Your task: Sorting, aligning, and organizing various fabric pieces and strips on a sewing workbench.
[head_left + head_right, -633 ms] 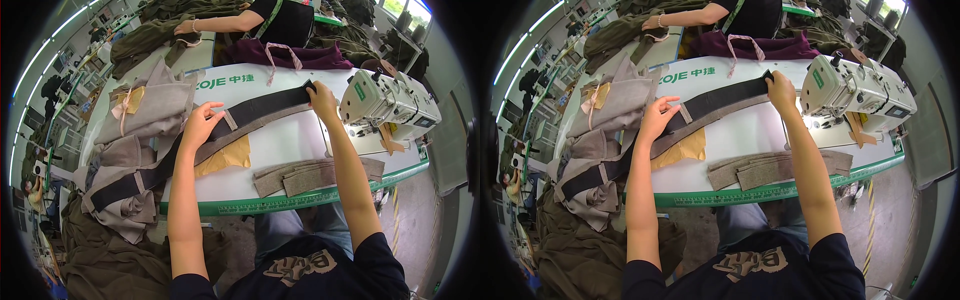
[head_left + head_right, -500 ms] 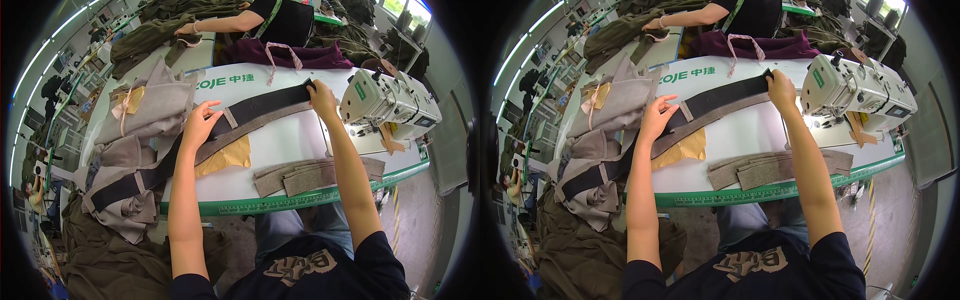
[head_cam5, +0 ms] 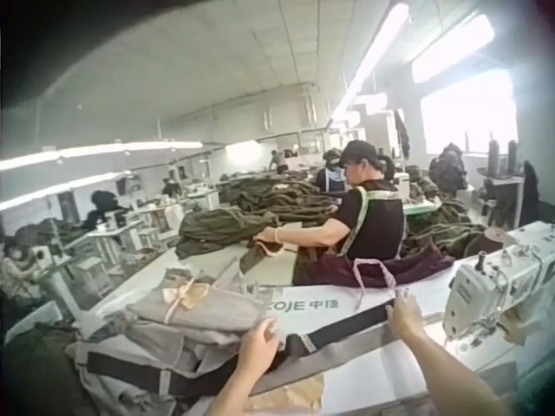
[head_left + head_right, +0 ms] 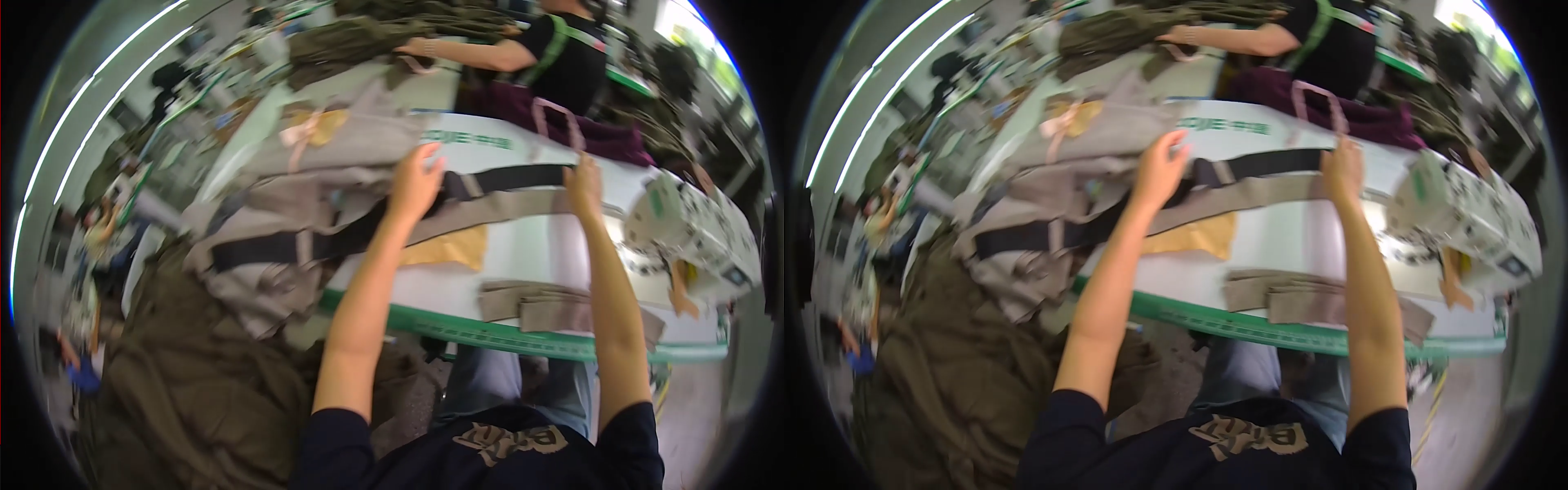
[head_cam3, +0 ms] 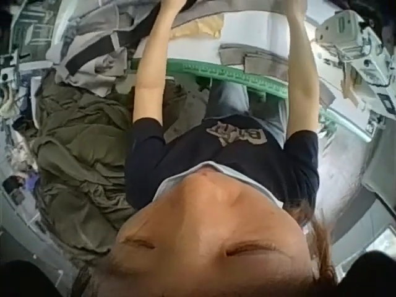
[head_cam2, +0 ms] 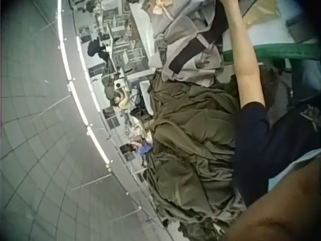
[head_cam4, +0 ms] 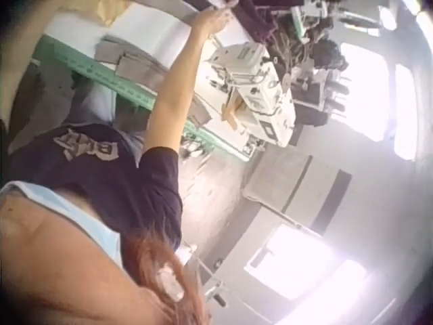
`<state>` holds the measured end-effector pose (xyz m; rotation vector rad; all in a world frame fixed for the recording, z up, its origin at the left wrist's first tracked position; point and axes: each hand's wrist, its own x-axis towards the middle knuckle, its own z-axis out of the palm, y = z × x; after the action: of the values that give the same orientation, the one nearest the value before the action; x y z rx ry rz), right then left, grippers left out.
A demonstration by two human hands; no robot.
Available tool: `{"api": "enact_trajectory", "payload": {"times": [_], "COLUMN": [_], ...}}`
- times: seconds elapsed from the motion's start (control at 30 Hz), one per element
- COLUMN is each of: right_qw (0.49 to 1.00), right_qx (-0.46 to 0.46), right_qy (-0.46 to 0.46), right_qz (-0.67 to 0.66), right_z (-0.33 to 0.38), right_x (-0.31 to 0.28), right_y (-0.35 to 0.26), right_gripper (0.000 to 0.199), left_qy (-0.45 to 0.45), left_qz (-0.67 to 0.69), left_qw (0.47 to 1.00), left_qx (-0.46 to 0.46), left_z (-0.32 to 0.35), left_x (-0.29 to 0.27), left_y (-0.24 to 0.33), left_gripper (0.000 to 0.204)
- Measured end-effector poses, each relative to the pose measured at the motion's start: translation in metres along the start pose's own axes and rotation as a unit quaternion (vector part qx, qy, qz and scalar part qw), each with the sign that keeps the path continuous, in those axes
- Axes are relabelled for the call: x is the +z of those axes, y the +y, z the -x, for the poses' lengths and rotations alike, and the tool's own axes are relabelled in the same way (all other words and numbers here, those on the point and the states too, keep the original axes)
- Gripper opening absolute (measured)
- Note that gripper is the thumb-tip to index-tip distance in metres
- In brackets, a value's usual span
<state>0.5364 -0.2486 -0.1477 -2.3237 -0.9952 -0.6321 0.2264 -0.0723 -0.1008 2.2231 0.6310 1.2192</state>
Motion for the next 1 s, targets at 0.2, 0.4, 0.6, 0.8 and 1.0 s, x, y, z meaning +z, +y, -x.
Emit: {"api": "enact_trajectory", "payload": {"times": [0.2, 0.4, 0.6, 0.8, 1.0], "right_qw": [0.976, 0.967, 0.957, 0.889, 0.859], "right_qx": [-0.126, -0.132, -0.148, -0.239, -0.231], "right_qy": [-0.133, -0.200, -0.201, -0.234, -0.337], "right_qz": [-0.118, -0.088, -0.146, -0.312, -0.307], "right_z": [0.022, 0.032, 0.025, 0.032, 0.027], "right_x": [-0.032, -0.016, -0.024, -0.027, -0.017], "right_y": [-0.086, -0.093, -0.118, -0.182, -0.200], "right_gripper": [0.028, 0.019, 0.025, 0.037, 0.032], "left_qy": [-0.092, -0.229, -0.143, -0.101, -0.111], "left_qz": [-0.138, -0.306, -0.445, -0.352, -0.231], "left_qw": [0.986, 0.912, 0.831, 0.839, 0.871], "left_qx": [-0.012, -0.147, -0.301, -0.402, -0.420], "left_z": [-0.020, 0.004, 0.095, 0.102, 0.100], "left_x": [-0.084, -0.295, -0.411, -0.421, -0.435], "left_y": [0.030, -0.025, -0.044, -0.055, -0.067], "left_gripper": [0.028, 0.023, 0.037, 0.047, 0.046]}}
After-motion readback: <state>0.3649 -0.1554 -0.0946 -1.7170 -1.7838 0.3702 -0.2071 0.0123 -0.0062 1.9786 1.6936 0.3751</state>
